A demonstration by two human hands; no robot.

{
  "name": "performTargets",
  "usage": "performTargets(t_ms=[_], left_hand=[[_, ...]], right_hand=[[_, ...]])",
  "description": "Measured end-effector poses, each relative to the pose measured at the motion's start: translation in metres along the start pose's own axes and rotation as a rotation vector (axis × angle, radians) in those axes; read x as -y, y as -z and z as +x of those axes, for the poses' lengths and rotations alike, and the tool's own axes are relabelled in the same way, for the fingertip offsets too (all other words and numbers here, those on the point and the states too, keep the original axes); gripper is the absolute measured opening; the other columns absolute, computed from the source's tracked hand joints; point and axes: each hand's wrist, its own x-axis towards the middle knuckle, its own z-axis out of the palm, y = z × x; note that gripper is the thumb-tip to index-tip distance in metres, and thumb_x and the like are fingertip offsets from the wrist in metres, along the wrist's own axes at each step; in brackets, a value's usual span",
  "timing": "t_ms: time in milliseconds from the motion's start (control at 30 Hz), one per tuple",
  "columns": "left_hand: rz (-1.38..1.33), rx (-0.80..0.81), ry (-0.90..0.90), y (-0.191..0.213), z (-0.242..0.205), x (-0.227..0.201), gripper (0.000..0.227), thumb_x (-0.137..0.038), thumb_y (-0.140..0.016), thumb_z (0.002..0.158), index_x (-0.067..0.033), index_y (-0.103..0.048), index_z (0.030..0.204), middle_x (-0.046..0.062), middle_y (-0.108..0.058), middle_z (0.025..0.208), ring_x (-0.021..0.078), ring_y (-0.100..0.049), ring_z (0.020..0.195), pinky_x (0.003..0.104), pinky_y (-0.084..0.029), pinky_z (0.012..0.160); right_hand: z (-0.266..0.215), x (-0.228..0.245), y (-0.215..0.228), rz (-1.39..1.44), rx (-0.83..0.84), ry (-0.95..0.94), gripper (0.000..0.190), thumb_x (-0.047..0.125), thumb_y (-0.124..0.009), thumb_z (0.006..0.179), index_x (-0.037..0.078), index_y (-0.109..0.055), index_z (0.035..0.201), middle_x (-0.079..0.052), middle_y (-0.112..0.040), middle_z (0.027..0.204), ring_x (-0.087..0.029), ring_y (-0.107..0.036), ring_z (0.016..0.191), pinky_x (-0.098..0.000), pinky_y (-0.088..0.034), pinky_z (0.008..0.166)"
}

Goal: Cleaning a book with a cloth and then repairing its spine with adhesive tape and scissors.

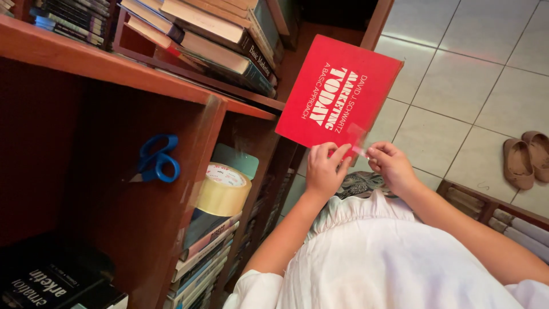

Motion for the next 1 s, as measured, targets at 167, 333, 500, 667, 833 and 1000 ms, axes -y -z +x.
performTargets(t_ms=[167,333,500,667,833,1000], left_hand=[[0.002,-0.012,-0.068,0.009,0.004,-0.002,0.026,-0.038,-0.068,0.093,-0.0323,-0.072,0.118,-0.001,-0.056,0.1,0.0248,-0.06,0.095,0.039,-0.051,0.082],[0.013,0.0,-0.095,0.001,-0.001,0.001,0.029,-0.04,-0.068,0.094,-0.0335,-0.071,0.122,-0.002,-0.056,0.101,0.0245,-0.06,0.097,0.039,-0.051,0.082],[0.036,0.005,-0.116,0.0,0.0,0.001,0.032,-0.043,-0.066,0.094,-0.0357,-0.071,0.125,-0.001,-0.055,0.103,0.0251,-0.059,0.097,0.039,-0.05,0.082],[0.09,0.002,-0.152,-0.005,-0.001,0.0,0.037,-0.046,-0.065,0.094,-0.0399,-0.068,0.13,0.0,-0.055,0.107,0.0258,-0.057,0.097,0.039,-0.05,0.083],[0.2,0.013,-0.193,-0.004,-0.001,-0.002,0.045,-0.056,-0.065,0.091,-0.0434,-0.065,0.134,0.003,-0.054,0.123,0.0303,-0.048,0.107,0.044,-0.045,0.093],[0.282,0.014,-0.228,-0.008,-0.007,0.009,0.054,-0.064,-0.061,0.088,-0.0483,-0.058,0.14,0.003,-0.055,0.134,0.0296,-0.044,0.112,0.047,-0.04,0.098]], right_hand=[[-0.01,0.002,-0.011,-0.039,-0.015,0.039,0.008,0.012,-0.071,0.098,0.013,-0.065,0.102,-0.003,-0.063,0.082,-0.003,-0.048,0.063,-0.0138,-0.035,0.055],[-0.004,-0.006,-0.005,-0.115,-0.046,0.087,0.009,0.013,-0.073,0.097,0.013,-0.066,0.104,-0.008,-0.067,0.084,-0.003,-0.052,0.068,-0.0121,-0.04,0.06],[0.006,-0.018,0.005,-0.156,-0.08,0.09,0.012,0.016,-0.076,0.096,0.013,-0.068,0.105,-0.005,-0.07,0.09,-0.005,-0.065,0.08,-0.0136,-0.051,0.069],[0.008,-0.02,0.007,-0.177,-0.08,0.09,0.013,0.017,-0.076,0.096,0.013,-0.068,0.105,-0.003,-0.071,0.092,-0.006,-0.068,0.086,-0.0156,-0.055,0.073],[0.002,-0.013,0.003,-0.139,-0.045,0.104,0.009,0.013,-0.073,0.097,0.013,-0.068,0.105,-0.007,-0.067,0.084,-0.004,-0.053,0.069,-0.0135,-0.045,0.062],[0.005,-0.013,0.003,-0.133,-0.042,0.105,0.01,0.014,-0.074,0.096,0.014,-0.068,0.104,-0.005,-0.067,0.083,-0.002,-0.051,0.066,-0.0125,-0.044,0.06]])
